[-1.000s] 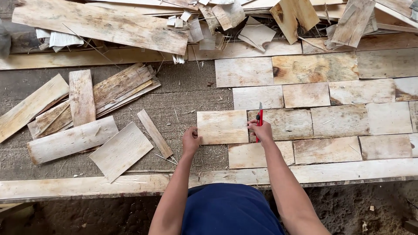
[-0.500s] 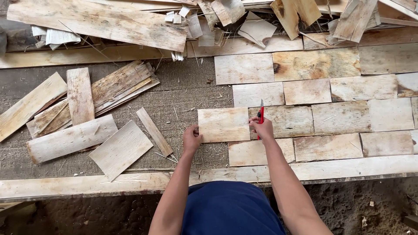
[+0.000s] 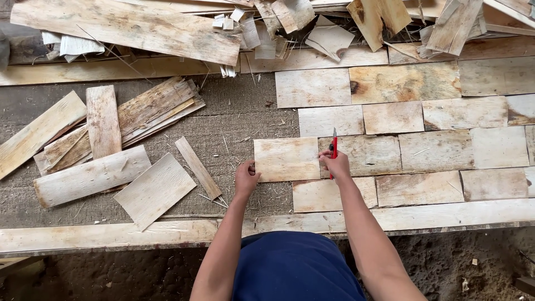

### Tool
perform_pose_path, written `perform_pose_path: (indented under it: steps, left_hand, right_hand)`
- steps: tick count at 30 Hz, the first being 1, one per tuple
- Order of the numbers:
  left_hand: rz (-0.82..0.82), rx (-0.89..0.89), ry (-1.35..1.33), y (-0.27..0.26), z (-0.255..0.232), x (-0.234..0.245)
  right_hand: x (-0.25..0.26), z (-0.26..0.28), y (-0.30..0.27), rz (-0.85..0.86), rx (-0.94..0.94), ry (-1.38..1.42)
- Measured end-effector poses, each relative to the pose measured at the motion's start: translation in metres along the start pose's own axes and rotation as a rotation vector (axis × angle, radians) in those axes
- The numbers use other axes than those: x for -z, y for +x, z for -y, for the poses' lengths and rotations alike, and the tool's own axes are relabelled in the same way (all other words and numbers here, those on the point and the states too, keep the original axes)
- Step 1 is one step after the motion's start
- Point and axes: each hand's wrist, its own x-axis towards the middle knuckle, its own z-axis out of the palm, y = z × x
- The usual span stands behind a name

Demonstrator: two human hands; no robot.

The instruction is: Cutting and fitting thin wood pieces onto a frame to create a tiled surface.

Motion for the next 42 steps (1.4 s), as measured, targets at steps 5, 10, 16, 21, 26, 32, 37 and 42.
perform_pose_path:
  steps: [5,10,16,21,26,32,37,42]
  left_hand:
    - [-0.005,-0.026,-0.007,0.0,0.002,-0.003]
    - [-0.015,-0.035,-0.025,0.002,0.007,-0.005]
    - [-0.077,-0.091,0.007,-0.013,-0.007,-0.004]
    - [-0.007,-0.162,-0.063,-0.032,-0.009,-0.035]
    - [0.272,-0.123,-0.09,-0.059,-0.028,-0.057]
    - [0.46,-0.101,0.023,-0.081,-0.033,-0.069]
    - [0.46,-0.125,0.025,-0.095,-0.028,-0.073]
    - [0.471,-0.174,0.165,-0.096,-0.026,-0.076]
  right_hand:
    - [0.0,-0.002,0.001,-0.003,-0.002,0.009]
    - [-0.001,-0.006,0.006,0.01,0.002,0.011]
    - [0.008,-0.006,-0.006,-0.001,0.006,0.046]
    - [0.038,-0.043,-0.005,-0.143,0.026,-0.076]
    - [0.094,-0.103,-0.004,-0.319,0.014,-0.228]
    - [0.145,-0.162,-0.014,-0.467,-0.019,-0.341]
    - [0.159,-0.177,-0.029,-0.506,-0.039,-0.383]
    - [0.162,-0.184,-0.03,-0.501,-0.02,-0.435]
